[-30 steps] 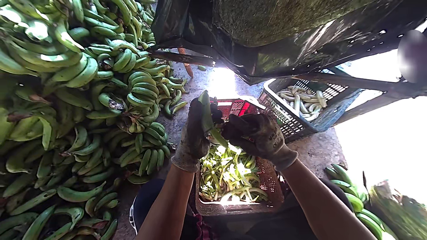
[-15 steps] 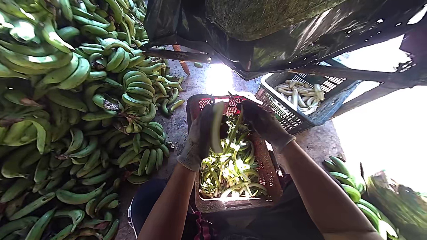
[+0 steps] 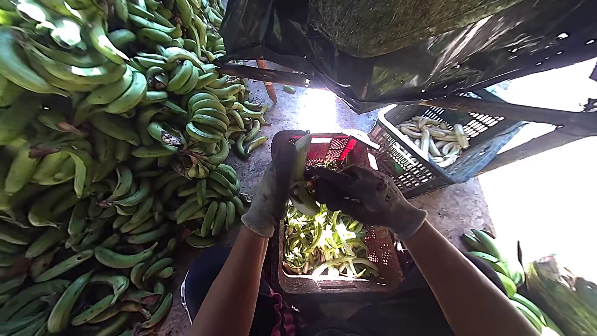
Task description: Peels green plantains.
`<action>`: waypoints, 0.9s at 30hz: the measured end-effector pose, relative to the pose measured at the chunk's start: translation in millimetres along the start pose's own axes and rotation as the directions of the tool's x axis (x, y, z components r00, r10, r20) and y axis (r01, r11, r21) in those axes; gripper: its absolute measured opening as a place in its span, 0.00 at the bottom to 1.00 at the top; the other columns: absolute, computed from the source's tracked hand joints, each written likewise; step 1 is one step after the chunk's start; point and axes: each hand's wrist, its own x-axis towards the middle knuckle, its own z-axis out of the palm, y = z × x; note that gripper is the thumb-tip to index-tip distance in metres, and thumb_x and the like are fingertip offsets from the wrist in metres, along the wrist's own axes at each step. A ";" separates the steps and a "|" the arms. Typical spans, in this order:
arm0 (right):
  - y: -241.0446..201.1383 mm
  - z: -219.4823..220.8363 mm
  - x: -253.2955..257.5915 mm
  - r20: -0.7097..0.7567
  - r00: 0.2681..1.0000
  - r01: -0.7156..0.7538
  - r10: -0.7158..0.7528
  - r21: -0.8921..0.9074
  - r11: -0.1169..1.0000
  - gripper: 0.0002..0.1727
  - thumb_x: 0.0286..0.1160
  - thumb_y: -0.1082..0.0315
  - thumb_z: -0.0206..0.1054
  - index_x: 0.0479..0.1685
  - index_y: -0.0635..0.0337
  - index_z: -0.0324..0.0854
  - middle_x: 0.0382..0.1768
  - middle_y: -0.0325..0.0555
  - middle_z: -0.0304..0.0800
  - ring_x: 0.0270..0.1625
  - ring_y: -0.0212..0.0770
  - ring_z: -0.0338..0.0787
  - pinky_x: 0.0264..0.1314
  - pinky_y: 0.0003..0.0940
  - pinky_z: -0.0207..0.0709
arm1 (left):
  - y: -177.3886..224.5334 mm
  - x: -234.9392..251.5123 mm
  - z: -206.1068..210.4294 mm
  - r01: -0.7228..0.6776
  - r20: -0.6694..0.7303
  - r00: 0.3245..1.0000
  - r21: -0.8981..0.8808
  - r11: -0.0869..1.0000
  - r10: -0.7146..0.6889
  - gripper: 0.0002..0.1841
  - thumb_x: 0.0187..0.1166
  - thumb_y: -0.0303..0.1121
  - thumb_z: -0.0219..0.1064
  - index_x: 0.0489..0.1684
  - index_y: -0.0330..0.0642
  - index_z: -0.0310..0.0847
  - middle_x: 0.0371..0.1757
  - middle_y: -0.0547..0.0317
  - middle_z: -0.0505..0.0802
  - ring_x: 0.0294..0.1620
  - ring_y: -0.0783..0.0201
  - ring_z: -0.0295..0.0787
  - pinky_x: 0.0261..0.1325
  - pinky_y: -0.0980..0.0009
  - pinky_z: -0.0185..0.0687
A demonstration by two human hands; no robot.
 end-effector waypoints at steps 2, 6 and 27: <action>0.6 -1.4 4.3 -0.074 0.987 -0.140 0.142 0.035 0.990 0.30 0.75 0.44 0.65 0.78 0.38 0.81 0.52 0.49 0.92 0.52 0.48 0.91 0.50 0.53 0.85 | 2.8 -3.9 6.4 -0.053 0.005 0.999 0.076 0.996 0.052 0.24 0.89 0.60 0.47 0.65 0.59 0.80 0.41 0.62 0.89 0.35 0.69 0.86 0.34 0.71 0.85; 23.9 -19.5 5.5 -0.070 0.899 -0.421 0.431 0.130 0.898 0.30 0.86 0.51 0.61 0.88 0.36 0.68 0.63 0.50 0.89 0.56 0.52 0.91 0.54 0.64 0.83 | 9.2 -4.9 9.1 -0.034 0.099 0.995 0.042 0.999 0.030 0.23 0.91 0.55 0.47 0.73 0.58 0.77 0.43 0.57 0.92 0.34 0.65 0.90 0.33 0.70 0.88; -6.3 16.9 9.6 0.150 0.837 -0.521 0.527 0.512 0.682 0.44 0.62 0.57 0.85 0.84 0.41 0.69 0.49 0.44 0.94 0.45 0.41 0.93 0.48 0.50 0.89 | -22.9 8.1 21.7 0.110 -0.067 0.993 0.197 0.974 -0.099 0.21 0.90 0.56 0.51 0.72 0.61 0.76 0.44 0.62 0.89 0.35 0.69 0.85 0.35 0.67 0.84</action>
